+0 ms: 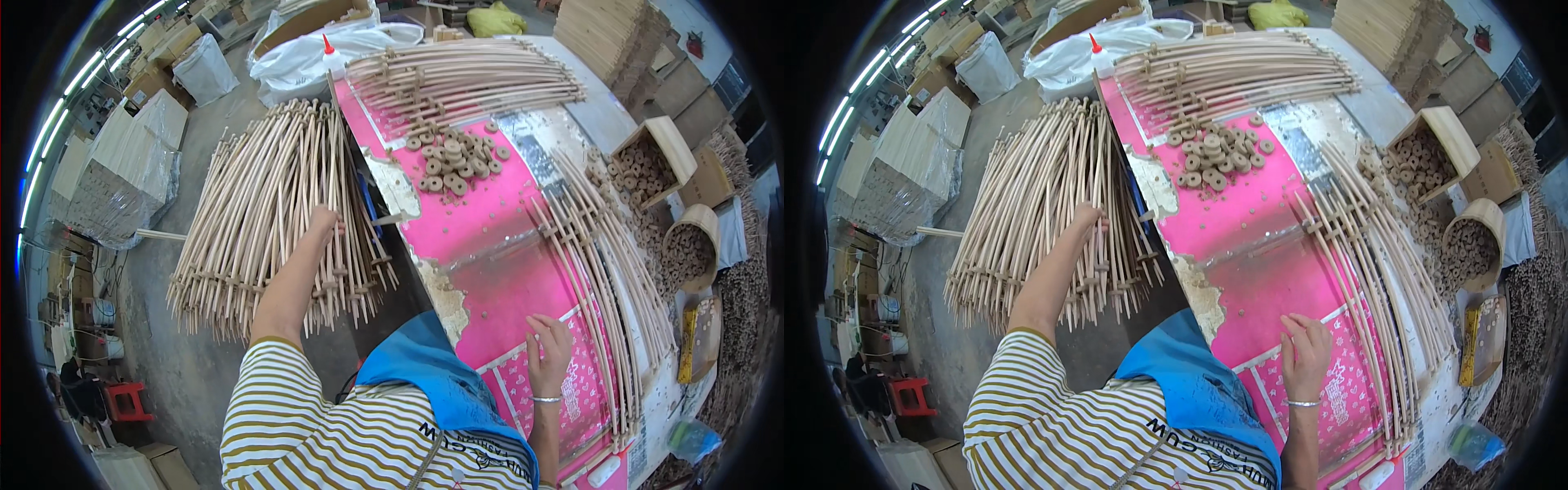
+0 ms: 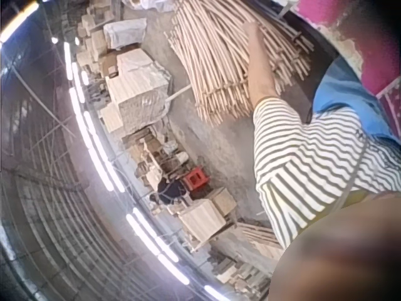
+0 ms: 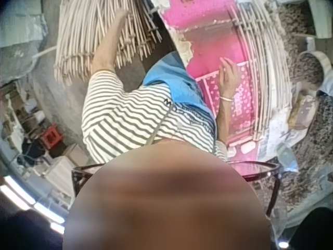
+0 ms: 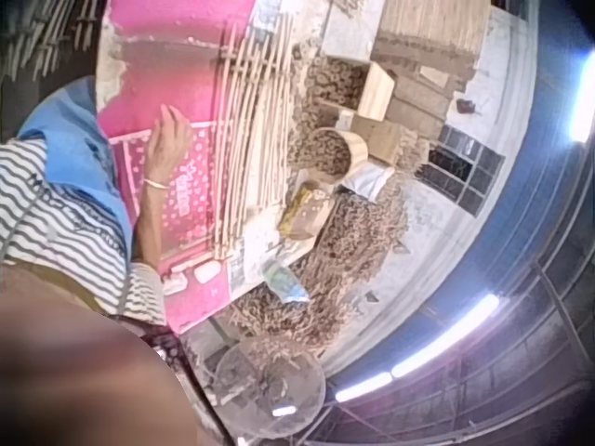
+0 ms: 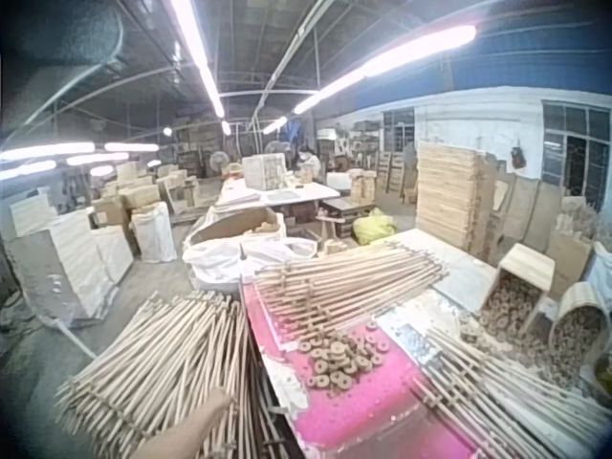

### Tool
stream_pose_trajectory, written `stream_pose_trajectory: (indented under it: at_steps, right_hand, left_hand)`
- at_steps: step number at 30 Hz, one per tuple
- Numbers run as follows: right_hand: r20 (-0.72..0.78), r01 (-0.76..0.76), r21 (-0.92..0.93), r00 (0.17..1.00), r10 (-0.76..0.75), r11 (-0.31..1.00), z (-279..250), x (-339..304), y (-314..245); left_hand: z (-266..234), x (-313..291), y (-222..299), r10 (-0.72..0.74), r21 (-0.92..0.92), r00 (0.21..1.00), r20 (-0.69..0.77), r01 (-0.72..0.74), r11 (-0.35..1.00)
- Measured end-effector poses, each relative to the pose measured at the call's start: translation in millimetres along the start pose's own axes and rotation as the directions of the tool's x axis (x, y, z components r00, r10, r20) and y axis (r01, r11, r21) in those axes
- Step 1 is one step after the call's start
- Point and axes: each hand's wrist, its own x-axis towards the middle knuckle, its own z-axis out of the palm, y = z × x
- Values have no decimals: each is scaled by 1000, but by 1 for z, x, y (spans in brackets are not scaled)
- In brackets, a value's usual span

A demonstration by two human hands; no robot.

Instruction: Assembling a wooden lattice structure by threading circular connectors onto wooden rods.

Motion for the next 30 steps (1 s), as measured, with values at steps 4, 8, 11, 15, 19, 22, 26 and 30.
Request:
stream_pose_trajectory:
  at_steps: [4, 8, 11, 15, 19, 22, 26, 30]
  right_hand:
    - [-4, -14, -7, 1000, 14, 1000, 0, -5, 3]
    - [18, -18, -8, 1000, 18, 1000, -2, -7, 3]
    - [40, -26, 6, 999, 26, 1000, 0, -7, 3]
    - [29, -46, -12, 998, 47, 999, -1, -11, 8]
    - [11, -72, 5, 997, 72, 997, -5, -12, 14]
    - [-45, -91, 17, 995, 92, 996, -15, -18, 27]
    - [-188, -272, -91, 949, 252, 958, -31, -63, 62]
    - [-390, -377, -107, 867, 310, 920, -48, -77, 95]
  left_hand:
    - [18, -6, 0, 94, 106, 990, -105, -83, 991]
    - [19, -11, -1, 189, 267, 971, -144, -146, 953]
    - [1, 2, -7, 263, 545, 955, -137, -149, 825]
    - [13, -13, -3, 381, 751, 918, -113, -172, 637]
    - [-2, -6, -8, 352, 717, 926, -138, -152, 680]
    - [-45, 17, -13, 557, 649, 815, -162, -337, 682]
    - [3, -76, 48, 926, 452, 314, -208, -809, 376]
    - [85, -226, 85, 990, 386, 135, -35, -912, 138]
